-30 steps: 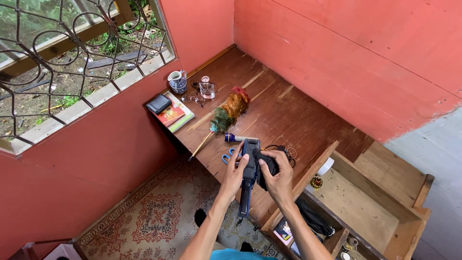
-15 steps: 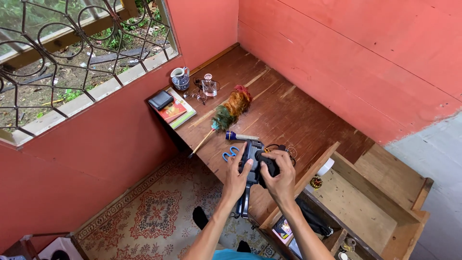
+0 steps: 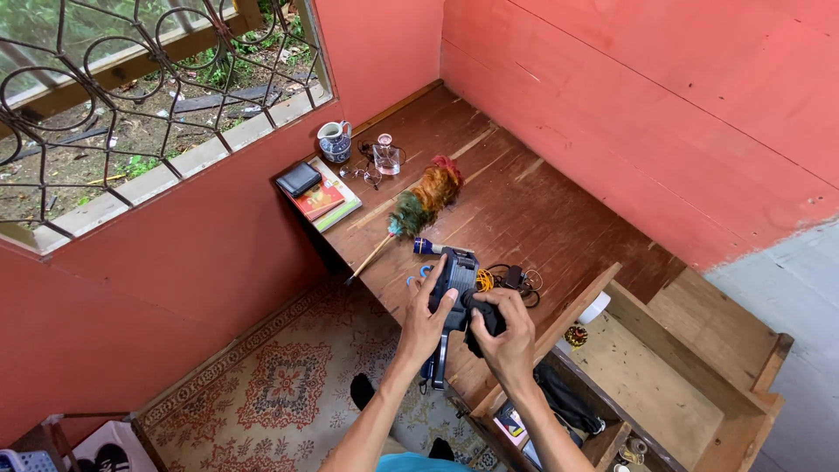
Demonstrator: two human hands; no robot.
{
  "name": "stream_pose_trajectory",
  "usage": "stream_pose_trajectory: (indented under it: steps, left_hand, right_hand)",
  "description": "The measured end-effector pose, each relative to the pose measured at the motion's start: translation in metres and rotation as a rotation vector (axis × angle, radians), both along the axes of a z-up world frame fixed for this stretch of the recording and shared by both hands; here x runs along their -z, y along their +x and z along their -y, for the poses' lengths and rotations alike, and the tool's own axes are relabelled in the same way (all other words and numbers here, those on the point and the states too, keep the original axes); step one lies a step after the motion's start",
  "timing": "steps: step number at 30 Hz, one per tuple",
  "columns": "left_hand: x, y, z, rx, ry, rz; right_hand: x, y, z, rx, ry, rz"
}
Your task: Assembling and inspecting a blue price label gun at a desk.
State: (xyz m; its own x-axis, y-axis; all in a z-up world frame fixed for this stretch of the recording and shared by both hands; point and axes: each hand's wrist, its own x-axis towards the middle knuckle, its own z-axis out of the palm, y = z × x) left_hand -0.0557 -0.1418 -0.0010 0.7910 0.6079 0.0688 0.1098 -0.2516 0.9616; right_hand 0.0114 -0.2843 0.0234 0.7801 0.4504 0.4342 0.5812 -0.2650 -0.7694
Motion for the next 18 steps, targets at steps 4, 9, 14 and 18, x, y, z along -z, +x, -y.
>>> stream_pose_trajectory:
  steps: [4,9,14,18]
  left_hand:
    - [0.001,0.000,-0.002,0.065,-0.002,0.065]
    - [-0.002,0.005,-0.003,-0.040,-0.058,0.078]
    - [0.007,-0.003,-0.013,-0.016,0.003,0.049]
    - [0.009,-0.003,-0.014,0.020,0.049,0.061]
  right_hand:
    - [-0.016,0.015,-0.013,0.067,0.107,0.025]
    - [-0.008,0.001,-0.011,0.037,0.034,0.014]
    - [-0.012,-0.005,-0.017,0.029,-0.008,0.012]
    - [-0.020,0.017,-0.030,0.105,0.031,0.075]
